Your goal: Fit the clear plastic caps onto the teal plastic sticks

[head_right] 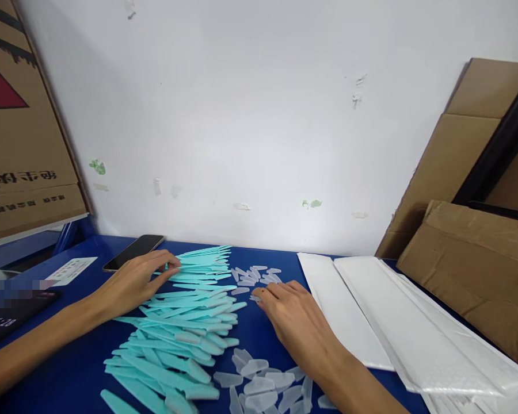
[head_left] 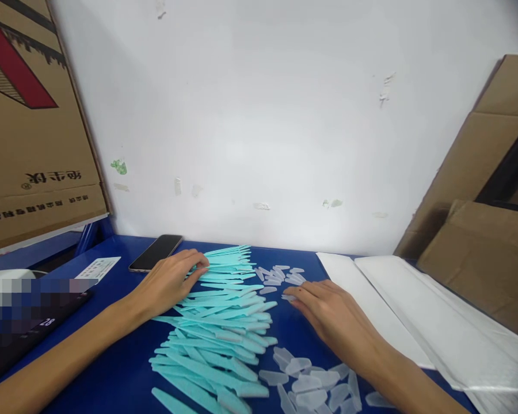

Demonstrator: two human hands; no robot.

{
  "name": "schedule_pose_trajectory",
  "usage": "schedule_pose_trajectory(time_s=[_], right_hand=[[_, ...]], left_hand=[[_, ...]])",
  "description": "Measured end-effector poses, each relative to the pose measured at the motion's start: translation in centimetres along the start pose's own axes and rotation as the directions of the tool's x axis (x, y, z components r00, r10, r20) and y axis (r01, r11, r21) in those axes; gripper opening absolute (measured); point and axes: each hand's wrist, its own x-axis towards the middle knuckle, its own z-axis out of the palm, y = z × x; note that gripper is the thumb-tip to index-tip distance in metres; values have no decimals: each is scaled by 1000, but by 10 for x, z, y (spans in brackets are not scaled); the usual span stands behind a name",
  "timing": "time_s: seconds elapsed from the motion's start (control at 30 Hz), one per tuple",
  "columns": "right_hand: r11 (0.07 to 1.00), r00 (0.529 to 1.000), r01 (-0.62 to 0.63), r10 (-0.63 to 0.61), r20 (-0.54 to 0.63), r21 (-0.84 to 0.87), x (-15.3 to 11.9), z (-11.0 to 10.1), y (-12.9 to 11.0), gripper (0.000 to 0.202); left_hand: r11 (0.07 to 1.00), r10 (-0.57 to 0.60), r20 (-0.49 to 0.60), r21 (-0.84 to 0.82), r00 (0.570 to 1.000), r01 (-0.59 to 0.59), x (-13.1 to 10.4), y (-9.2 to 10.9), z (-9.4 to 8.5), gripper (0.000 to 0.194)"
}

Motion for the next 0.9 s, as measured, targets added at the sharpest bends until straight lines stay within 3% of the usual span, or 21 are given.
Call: schedule_pose_trajectory(time_s=[0.13, 0.4, 0.6, 0.9], right_hand=[[1000, 999, -8, 8, -44, -1, -1, 1, 0, 20], [998, 978, -34, 43, -202, 51, -1, -6, -2, 30], [992, 961, -33, 65, -269, 120, -1, -9, -5, 33], [980, 970, -75, 114, -214, 182, -2, -9, -8, 33]], left_hand=[[1000, 0, -87, -16, 996, -2, -1, 6, -4, 33], [970, 236, -255, -4, 938, -245, -4, 24, -12, 21], [943, 316, -269, -16, 910, -332, -4, 30, -9, 15], [934, 339, -240, -31, 910, -356, -8, 34, -8, 14]])
